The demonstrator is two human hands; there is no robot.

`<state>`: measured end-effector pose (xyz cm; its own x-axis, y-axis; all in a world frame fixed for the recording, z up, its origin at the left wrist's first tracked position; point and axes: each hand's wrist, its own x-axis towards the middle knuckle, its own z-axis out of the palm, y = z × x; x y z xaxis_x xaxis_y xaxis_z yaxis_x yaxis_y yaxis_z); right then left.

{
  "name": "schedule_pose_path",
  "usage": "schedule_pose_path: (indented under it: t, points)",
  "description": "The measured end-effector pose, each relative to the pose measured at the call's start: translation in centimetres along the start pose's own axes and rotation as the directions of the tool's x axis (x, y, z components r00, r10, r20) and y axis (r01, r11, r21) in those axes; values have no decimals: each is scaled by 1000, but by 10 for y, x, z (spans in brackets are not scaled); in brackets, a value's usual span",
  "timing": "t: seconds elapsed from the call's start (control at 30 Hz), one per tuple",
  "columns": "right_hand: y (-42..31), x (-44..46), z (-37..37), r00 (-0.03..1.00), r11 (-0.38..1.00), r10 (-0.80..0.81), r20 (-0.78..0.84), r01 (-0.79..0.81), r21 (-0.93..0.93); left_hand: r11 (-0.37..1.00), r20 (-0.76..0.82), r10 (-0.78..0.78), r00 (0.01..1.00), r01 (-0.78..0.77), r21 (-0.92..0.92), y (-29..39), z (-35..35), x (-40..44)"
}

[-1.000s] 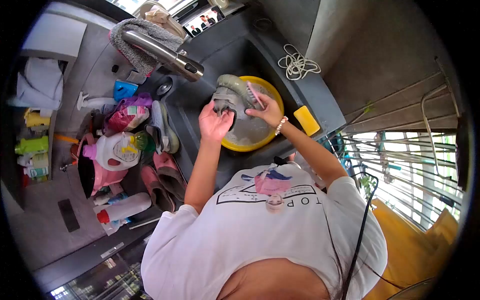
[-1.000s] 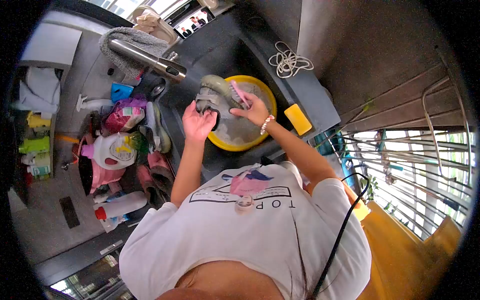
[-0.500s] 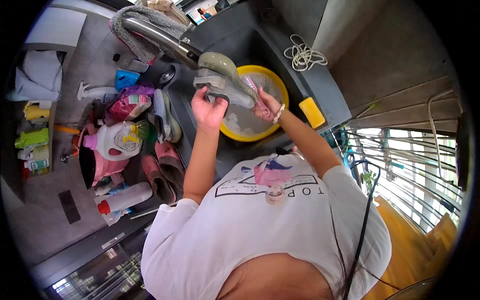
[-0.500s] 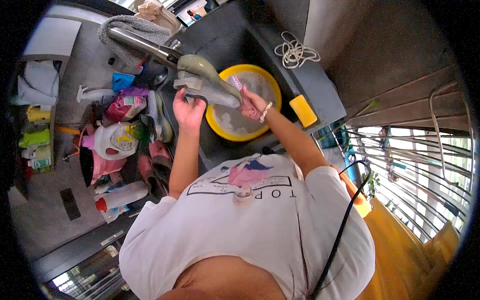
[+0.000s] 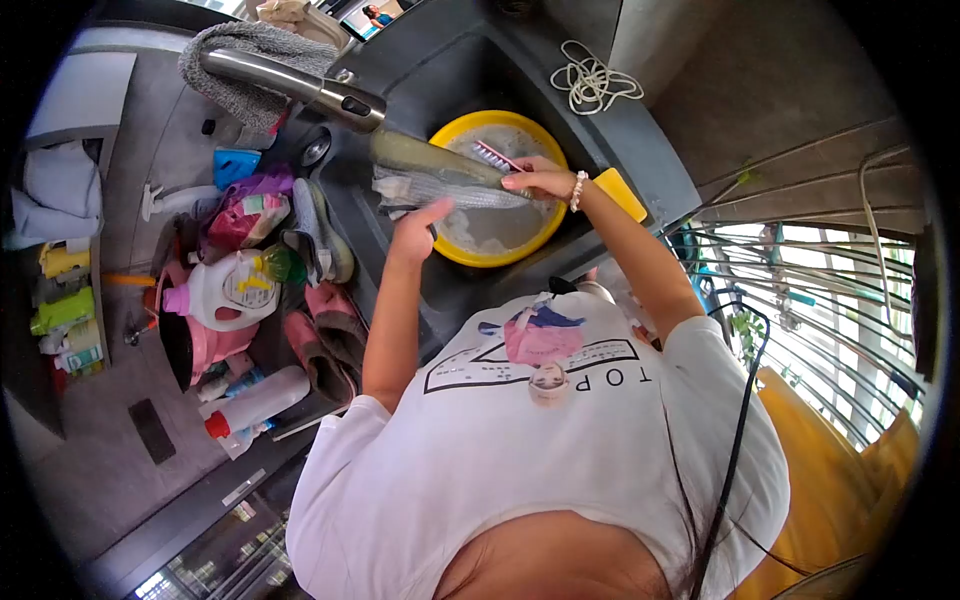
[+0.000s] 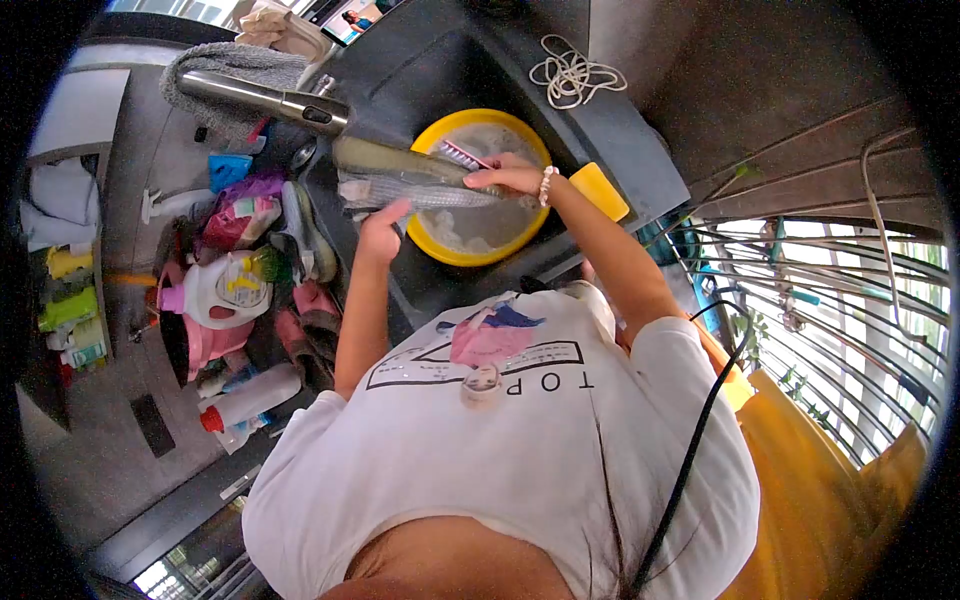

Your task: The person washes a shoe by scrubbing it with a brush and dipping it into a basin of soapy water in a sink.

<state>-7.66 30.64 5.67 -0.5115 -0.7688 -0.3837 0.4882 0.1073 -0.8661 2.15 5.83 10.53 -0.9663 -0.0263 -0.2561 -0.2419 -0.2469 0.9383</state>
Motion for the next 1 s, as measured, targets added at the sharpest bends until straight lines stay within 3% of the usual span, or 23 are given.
schedule_pose_path:
  t: [0.03, 0.1, 0.13, 0.3, 0.33, 0.37, 0.4, 0.43, 0.5, 0.57, 0.67, 0.7, 0.73, 0.77, 0.83, 0.9, 0.93, 1.0]
  points:
    - [-1, 4, -5, 1000, 1000, 3, -4, -3, 7, 1000, 3, -7, 1000, 7, 1, 4, 12, -2]
    - [-4, 11, -9, 990, 952, 1, -140, -43, -303, 950, -109, -219, 970, 186, -251, 9, 36, -5]
    - [-14, 8, -9, 987, 917, -26, -159, -40, -396, 960, -101, -219, 970, 196, -200, -1, 35, -3]
    - [-16, 10, 4, 956, 941, -21, -293, -80, -329, 910, -5, -223, 975, 206, -361, -30, 19, 1]
    - [4, 23, 5, 801, 835, -319, -506, -15, -550, 885, 22, -182, 983, 173, -432, -32, 17, 0]
    - [15, 32, 7, 542, 670, -609, -579, -41, -742, 884, 21, -185, 983, 175, -433, -30, 18, -2]
    - [4, 19, 24, 391, 599, -731, -559, -26, -801, 848, 15, -187, 982, 169, -502, -25, 22, -3]
    - [-10, 2, 37, 393, 597, -732, -557, -24, -802, 808, 10, -187, 982, 160, -568, -19, 25, -2]
    - [-29, -20, 55, 711, 615, -476, -517, -151, -774, 779, 46, -146, 988, 144, -611, -8, 30, -1]
    - [-25, -13, 69, 737, 554, -475, -481, -174, -814, 747, 81, -110, 991, 136, -651, -11, 32, -1]
    - [-29, -1, 94, 814, 501, -456, -361, -101, -860, 789, -22, -74, 997, 45, -613, -20, 39, 9]
    - [-25, 2, 104, 837, 433, -491, -240, -4, -901, 789, -19, -74, 997, 47, -612, -37, 24, 15]
    - [-23, 2, 113, 848, 361, -518, -115, 94, -928, 674, 146, 84, 986, 52, -737, -68, -4, 26]
    - [-35, -8, 121, 879, 345, -468, -87, 92, -934, 542, 276, 264, 924, 94, -835, -84, -19, 34]
    - [-40, -8, 101, 878, 292, -475, -55, 98, -951, 520, 260, 245, 934, 100, -849, -54, 2, 19]
    - [-55, -6, 74, 821, 310, -541, -183, -8, -951, 727, 19, -95, 995, 83, -682, -11, 38, 6]
    - [-53, 3, 66, 794, 348, -525, -307, -129, -929, 728, 61, -76, 995, 97, -679, -13, 38, 11]
    - [-51, 3, 82, 838, 335, -479, -262, -101, -937, 727, 16, -111, 994, 92, -681, -15, 42, 10]
